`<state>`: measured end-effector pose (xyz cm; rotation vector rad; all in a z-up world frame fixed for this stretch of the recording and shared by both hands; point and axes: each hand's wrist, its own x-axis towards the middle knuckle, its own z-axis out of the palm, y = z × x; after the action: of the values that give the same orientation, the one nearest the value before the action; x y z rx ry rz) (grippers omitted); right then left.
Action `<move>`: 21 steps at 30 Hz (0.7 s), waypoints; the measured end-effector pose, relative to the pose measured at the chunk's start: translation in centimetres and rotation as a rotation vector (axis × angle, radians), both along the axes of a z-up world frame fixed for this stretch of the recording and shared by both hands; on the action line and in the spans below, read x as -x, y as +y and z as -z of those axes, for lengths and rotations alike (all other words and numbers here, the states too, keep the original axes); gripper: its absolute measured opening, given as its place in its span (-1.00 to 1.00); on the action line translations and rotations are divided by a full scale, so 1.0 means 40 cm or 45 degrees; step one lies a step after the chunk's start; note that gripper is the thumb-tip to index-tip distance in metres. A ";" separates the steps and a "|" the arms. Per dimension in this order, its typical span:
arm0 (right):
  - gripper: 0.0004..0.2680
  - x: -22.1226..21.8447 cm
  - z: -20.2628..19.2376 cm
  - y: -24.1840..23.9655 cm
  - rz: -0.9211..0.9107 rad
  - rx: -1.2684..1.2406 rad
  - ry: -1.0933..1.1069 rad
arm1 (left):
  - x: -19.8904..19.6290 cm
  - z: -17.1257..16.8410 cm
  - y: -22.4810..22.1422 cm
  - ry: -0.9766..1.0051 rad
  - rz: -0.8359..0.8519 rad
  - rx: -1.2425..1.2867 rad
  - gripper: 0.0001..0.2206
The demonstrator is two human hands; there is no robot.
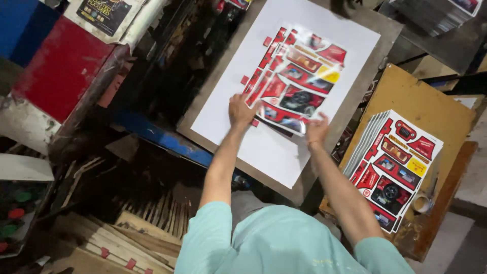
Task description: Feeding sheets into a large industrial printing or laminating machine and stacking the finished prints.
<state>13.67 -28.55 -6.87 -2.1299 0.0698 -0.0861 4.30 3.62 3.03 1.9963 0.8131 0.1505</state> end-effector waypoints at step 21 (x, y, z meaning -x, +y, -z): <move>-0.70 0.417 -0.518 -0.973 0.298 -0.168 -0.347 | -0.599 -0.429 -0.266 -0.974 0.232 -0.986 -0.62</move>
<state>-3.00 -67.46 13.83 -1.9529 0.1592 -0.4948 28.25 -7.01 20.17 2.4074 0.0509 1.1841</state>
